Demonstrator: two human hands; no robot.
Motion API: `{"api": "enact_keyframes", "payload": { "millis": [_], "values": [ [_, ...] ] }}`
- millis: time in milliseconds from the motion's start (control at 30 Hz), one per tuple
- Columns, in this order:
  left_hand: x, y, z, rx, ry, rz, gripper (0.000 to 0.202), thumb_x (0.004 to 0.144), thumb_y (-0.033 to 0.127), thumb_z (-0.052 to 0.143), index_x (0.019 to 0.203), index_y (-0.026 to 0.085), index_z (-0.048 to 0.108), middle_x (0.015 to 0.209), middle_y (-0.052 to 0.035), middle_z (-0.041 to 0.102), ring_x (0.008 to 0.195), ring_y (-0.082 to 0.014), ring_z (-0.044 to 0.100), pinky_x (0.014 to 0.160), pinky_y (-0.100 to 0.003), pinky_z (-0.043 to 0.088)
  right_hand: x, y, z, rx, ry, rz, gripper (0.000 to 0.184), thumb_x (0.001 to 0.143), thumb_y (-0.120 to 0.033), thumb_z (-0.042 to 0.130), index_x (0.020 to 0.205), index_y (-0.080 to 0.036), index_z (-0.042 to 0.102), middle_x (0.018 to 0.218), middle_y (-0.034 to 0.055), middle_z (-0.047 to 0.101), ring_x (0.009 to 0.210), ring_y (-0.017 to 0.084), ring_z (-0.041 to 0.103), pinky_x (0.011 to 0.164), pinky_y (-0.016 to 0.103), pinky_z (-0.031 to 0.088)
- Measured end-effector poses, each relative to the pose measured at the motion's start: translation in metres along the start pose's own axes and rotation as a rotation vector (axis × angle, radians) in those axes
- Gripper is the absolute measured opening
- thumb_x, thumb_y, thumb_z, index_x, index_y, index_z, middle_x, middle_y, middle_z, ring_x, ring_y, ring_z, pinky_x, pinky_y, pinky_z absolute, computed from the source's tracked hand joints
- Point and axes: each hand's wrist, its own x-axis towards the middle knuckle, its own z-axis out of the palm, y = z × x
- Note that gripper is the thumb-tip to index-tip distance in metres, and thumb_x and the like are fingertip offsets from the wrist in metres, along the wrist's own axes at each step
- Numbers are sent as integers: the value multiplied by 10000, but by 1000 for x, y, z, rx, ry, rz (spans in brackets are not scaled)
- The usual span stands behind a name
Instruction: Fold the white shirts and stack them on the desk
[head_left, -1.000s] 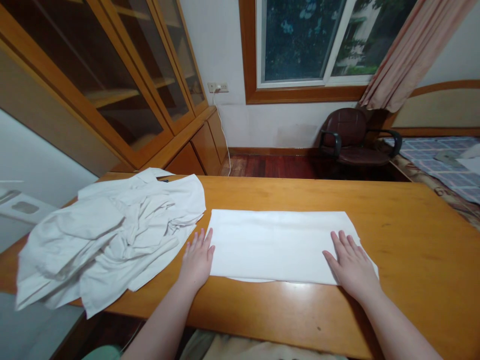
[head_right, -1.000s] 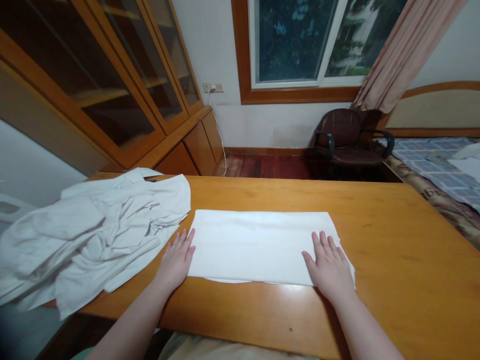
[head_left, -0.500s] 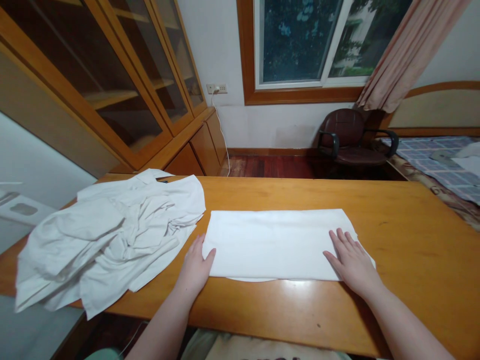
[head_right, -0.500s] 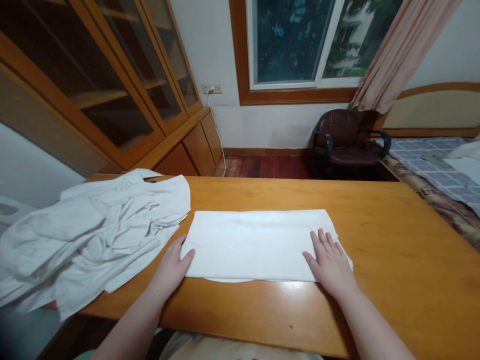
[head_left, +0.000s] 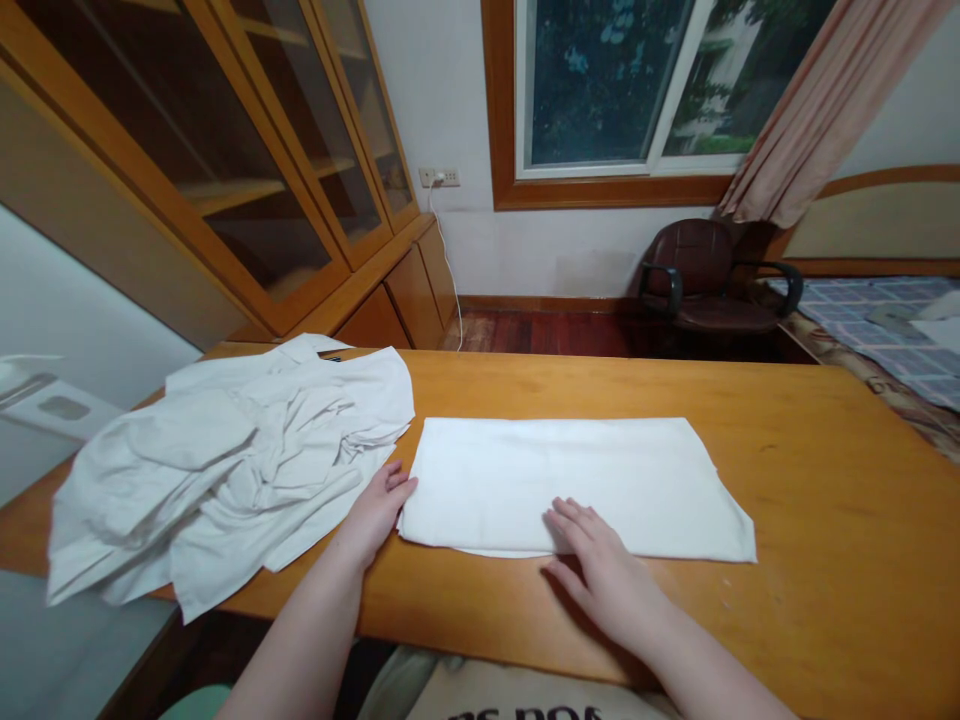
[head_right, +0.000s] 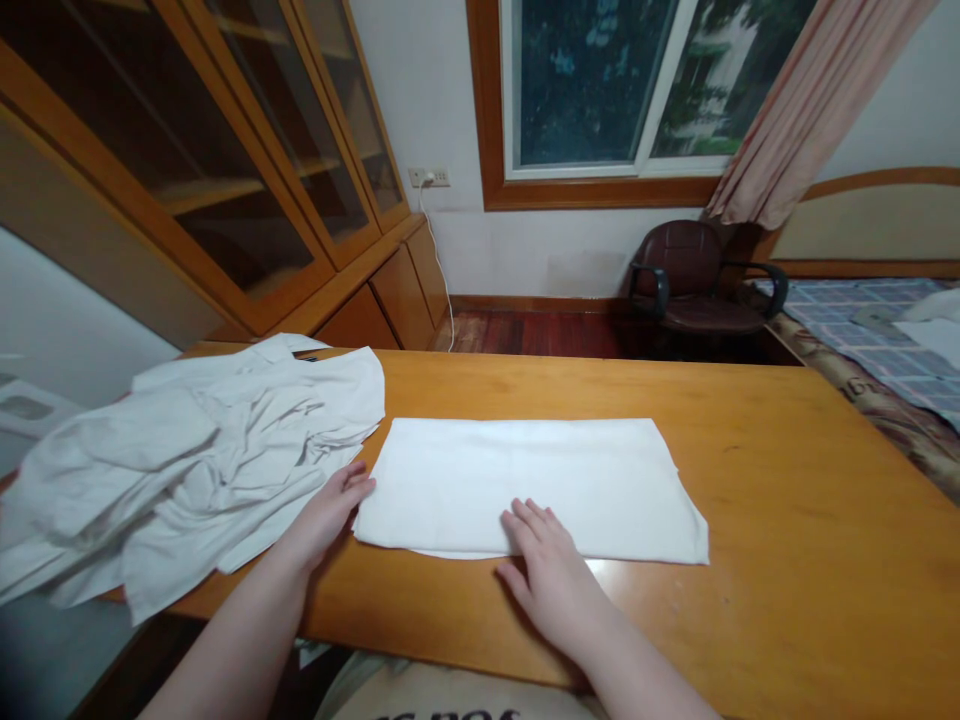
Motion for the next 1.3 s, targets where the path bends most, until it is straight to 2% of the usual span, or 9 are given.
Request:
{"api": "enact_keyframes", "payload": {
  "millis": [200, 400, 567, 767, 900, 1000, 1067, 1167, 1300],
  "values": [
    [-15, 15, 16, -193, -93, 58, 653, 651, 257, 640, 1261, 119, 450, 901, -75, 690, 765, -209, 657, 607, -269, 466, 21, -45, 6, 346, -66, -28, 694, 781, -347, 623, 1407, -172, 381, 1423, 127, 419, 1292, 254, 402, 1099, 450, 296],
    [-58, 54, 76, -360, -266, 224, 703, 676, 227, 616, 1320, 176, 341, 858, -15, 623, 692, -150, 620, 611, -255, 464, 34, -69, 21, 811, 62, 92, 1033, 615, -382, 773, 1464, -222, 207, 1443, 140, 370, 1271, 290, 417, 1057, 494, 327],
    [-80, 53, 130, -331, -418, 330, 702, 710, 184, 616, 1341, 226, 311, 831, 17, 540, 685, -97, 580, 650, -225, 470, 33, -53, 17, 1166, 267, 20, 867, 636, -483, 737, 1364, -221, 345, 1406, 121, 426, 1300, 287, 382, 1075, 464, 299],
    [-80, 38, 173, -278, -602, 240, 579, 752, 174, 589, 1291, 199, 380, 780, 30, 510, 574, -65, 528, 567, -202, 442, 23, -20, 12, 1334, 373, 234, 655, 667, -507, 706, 1212, -202, 511, 1228, 98, 597, 1160, 296, 526, 988, 438, 393],
    [-71, 41, 166, -176, -615, 364, 388, 794, 220, 562, 1176, 167, 519, 909, -45, 586, 694, -108, 591, 683, -260, 484, 18, -10, 10, 1347, 377, 350, 417, 749, -460, 649, 1067, -194, 610, 1079, 65, 679, 1047, 278, 593, 937, 412, 426],
    [-39, 49, 143, 51, -276, 683, 378, 838, 283, 533, 1204, 185, 537, 1160, -109, 582, 987, -189, 575, 891, -336, 446, 14, -5, 10, 1347, 369, 386, 419, 744, -491, 644, 1028, -184, 624, 1003, 68, 703, 960, 278, 624, 888, 412, 451],
    [-7, 51, 128, 229, -178, 771, 434, 844, 320, 520, 1261, 199, 508, 1314, -111, 508, 1164, -232, 493, 1021, -407, 351, 13, -1, 11, 1385, 371, 391, 410, 745, -489, 639, 1018, -184, 619, 995, 75, 705, 939, 280, 631, 868, 416, 462],
    [35, 47, 113, 387, -415, 733, 307, 823, 340, 529, 1062, 186, 643, 1269, -105, 570, 1288, -265, 396, 1092, -431, 254, 13, 2, 11, 1454, 370, 384, 400, 751, -464, 633, 1042, -191, 606, 1016, 81, 700, 937, 282, 635, 845, 424, 477],
    [47, 32, 97, 374, -600, 709, 309, 761, 400, 603, 993, 203, 658, 1158, -74, 645, 1147, -253, 535, 1094, -413, 260, 14, 9, 9, 1422, 372, 404, 433, 732, -470, 649, 1057, -186, 601, 1002, 86, 703, 923, 289, 642, 814, 426, 491]
  ]
}}
